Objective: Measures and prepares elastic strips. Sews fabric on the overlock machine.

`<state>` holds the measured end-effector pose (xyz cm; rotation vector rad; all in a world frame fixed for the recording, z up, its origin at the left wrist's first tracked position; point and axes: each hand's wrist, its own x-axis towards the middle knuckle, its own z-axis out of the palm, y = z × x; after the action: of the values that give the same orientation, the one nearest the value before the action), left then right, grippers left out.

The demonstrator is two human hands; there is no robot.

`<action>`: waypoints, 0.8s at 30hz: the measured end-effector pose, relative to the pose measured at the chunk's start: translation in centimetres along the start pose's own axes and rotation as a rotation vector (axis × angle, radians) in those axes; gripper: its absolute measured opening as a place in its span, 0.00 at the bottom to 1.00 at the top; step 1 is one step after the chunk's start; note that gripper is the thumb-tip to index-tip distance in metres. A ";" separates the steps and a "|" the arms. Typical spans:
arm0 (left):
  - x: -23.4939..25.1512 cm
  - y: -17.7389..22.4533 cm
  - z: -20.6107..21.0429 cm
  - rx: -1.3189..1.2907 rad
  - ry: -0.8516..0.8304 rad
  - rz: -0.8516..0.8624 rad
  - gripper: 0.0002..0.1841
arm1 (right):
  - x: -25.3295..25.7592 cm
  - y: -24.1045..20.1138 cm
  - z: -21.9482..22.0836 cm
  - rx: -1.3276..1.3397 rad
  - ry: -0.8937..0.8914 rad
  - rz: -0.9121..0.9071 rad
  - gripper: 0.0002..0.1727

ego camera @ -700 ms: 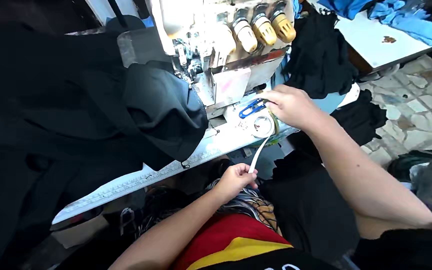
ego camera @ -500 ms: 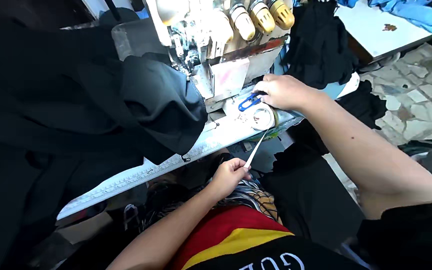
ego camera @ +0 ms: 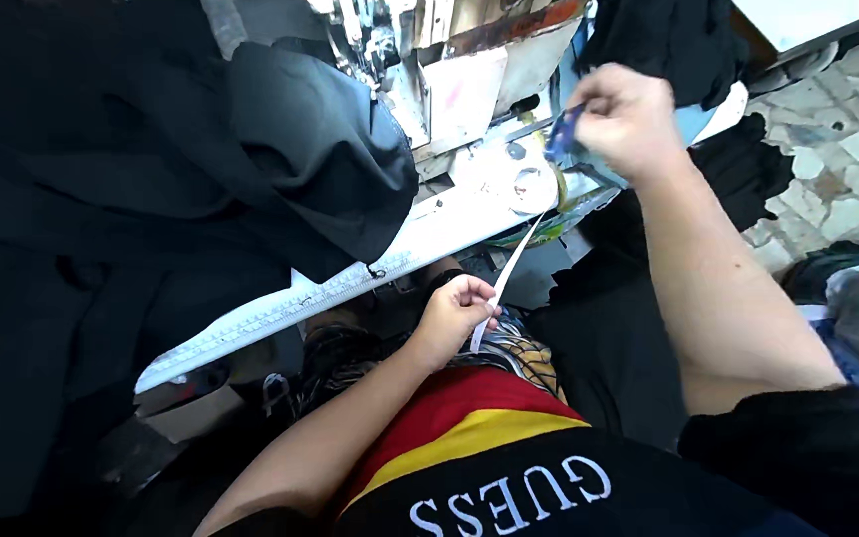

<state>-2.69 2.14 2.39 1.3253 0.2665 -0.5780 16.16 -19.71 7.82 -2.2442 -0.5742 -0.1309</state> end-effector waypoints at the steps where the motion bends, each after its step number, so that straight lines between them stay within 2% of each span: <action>1: 0.0 -0.1 0.0 -0.022 -0.002 0.004 0.05 | -1.2 0.1 -0.2 0.194 0.072 -0.031 0.12; 3: -0.1 -0.3 -0.1 -0.048 -0.032 0.017 0.08 | -4.1 -0.3 -0.5 0.526 0.155 -0.083 0.14; 6: 0.1 -0.6 -0.2 -0.035 -0.072 0.043 0.14 | -9.4 -1.8 0.0 0.727 0.226 -0.014 0.09; 9: 0.4 -1.0 -0.2 -0.045 -0.081 0.086 0.16 | -14.8 -2.1 1.0 0.816 0.097 0.264 0.29; 10: 0.3 -1.1 -0.1 -0.043 -0.076 0.103 0.15 | -16.3 -1.8 1.6 0.839 0.055 0.370 0.33; 13: 0.1 -1.4 0.0 -0.003 -0.041 0.118 0.08 | -19.8 -1.3 4.1 0.897 -0.020 0.689 0.21; 15: -0.1 -1.6 0.0 0.027 -0.041 0.120 0.10 | -21.0 -1.3 5.7 0.871 -0.095 0.819 0.23; 19: -0.5 -1.4 -0.3 0.094 -0.064 0.135 0.17 | -21.2 -2.4 7.1 0.869 -0.323 0.789 0.20; 24: -0.4 -2.1 -1.0 0.141 -0.093 0.248 0.21 | -19.9 -3.3 6.9 0.798 -0.636 0.629 0.26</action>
<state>-3.99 2.89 0.64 1.4380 -0.0164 -0.4526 -3.66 -19.94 -0.05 -1.5350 -0.1476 0.9837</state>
